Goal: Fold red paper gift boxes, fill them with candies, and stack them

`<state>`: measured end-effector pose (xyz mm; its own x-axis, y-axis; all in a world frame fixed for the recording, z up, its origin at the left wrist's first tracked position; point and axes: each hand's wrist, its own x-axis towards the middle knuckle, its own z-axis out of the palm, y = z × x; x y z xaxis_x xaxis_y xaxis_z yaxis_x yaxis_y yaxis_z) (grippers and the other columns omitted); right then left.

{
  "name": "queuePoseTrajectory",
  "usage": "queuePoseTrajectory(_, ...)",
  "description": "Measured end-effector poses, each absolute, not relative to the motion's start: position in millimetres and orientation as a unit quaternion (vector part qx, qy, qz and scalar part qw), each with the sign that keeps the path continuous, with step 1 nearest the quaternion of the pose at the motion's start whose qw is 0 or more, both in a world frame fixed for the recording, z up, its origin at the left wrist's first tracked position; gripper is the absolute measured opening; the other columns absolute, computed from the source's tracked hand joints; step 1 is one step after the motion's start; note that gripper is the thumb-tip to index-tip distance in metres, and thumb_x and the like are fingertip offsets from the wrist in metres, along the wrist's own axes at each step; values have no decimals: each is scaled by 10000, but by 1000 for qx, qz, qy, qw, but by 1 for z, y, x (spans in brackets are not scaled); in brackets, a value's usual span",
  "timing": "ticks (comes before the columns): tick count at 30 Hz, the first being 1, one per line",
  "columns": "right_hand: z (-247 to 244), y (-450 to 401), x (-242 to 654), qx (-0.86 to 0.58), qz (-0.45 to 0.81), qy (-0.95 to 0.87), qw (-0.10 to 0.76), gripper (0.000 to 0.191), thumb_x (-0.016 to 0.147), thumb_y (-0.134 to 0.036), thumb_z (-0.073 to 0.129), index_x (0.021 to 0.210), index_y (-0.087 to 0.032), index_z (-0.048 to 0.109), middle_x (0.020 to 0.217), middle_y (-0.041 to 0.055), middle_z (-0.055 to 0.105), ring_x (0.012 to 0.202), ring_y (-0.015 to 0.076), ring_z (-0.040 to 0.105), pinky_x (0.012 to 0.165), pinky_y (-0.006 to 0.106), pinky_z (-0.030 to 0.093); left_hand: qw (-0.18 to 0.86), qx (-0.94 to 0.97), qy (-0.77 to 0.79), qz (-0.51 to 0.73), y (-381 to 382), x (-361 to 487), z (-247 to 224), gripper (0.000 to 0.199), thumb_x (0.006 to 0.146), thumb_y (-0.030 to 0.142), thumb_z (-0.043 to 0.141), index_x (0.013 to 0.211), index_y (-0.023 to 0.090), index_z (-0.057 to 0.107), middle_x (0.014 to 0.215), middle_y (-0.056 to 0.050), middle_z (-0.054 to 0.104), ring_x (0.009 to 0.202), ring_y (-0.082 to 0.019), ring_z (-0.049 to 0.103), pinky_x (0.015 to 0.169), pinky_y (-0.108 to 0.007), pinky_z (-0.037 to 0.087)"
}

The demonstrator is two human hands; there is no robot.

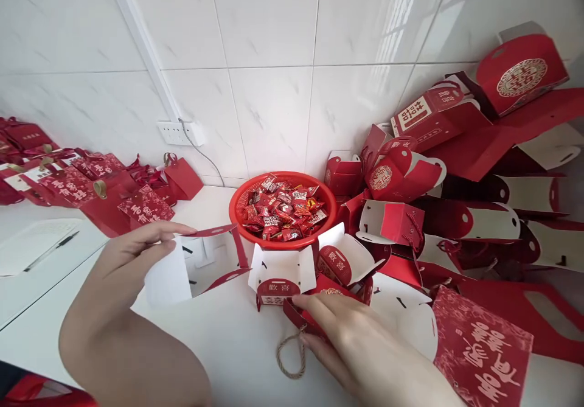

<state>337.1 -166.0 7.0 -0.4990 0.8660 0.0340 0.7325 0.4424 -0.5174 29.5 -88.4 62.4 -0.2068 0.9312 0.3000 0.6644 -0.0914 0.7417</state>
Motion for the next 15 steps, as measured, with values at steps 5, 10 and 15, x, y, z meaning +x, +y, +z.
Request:
queuePoseTrajectory(5,2,-168,334,-460,299,-767,332,851,937,-384,580,1561,-351,3,1381,98,570,1159,281,624,872,419,569,92,550,522,646,-109,101,65,204,762,232,682,942,221,775,734,0,662,683,-131,554,481,-199,345)
queuePoseTrajectory(10,-3,-150,338,-512,328,-631,483,926,931,-478,569,1558,-304,-91,1282,144,611,1031,280,671,739,399,585,146,719,414,538,-104,147,47,328,901,215,600,1214,262,682,910,-4,695,682,-103,583,602,-210,480)
queuePoseTrajectory(15,-6,-135,352,-600,252,-573,498,805,946,-408,521,1574,-258,40,715,-7,596,616,215,602,567,357,532,220,785,391,428,-94,150,33,397,931,227,574,1314,330,593,939,7,682,704,-108,627,638,-213,529)
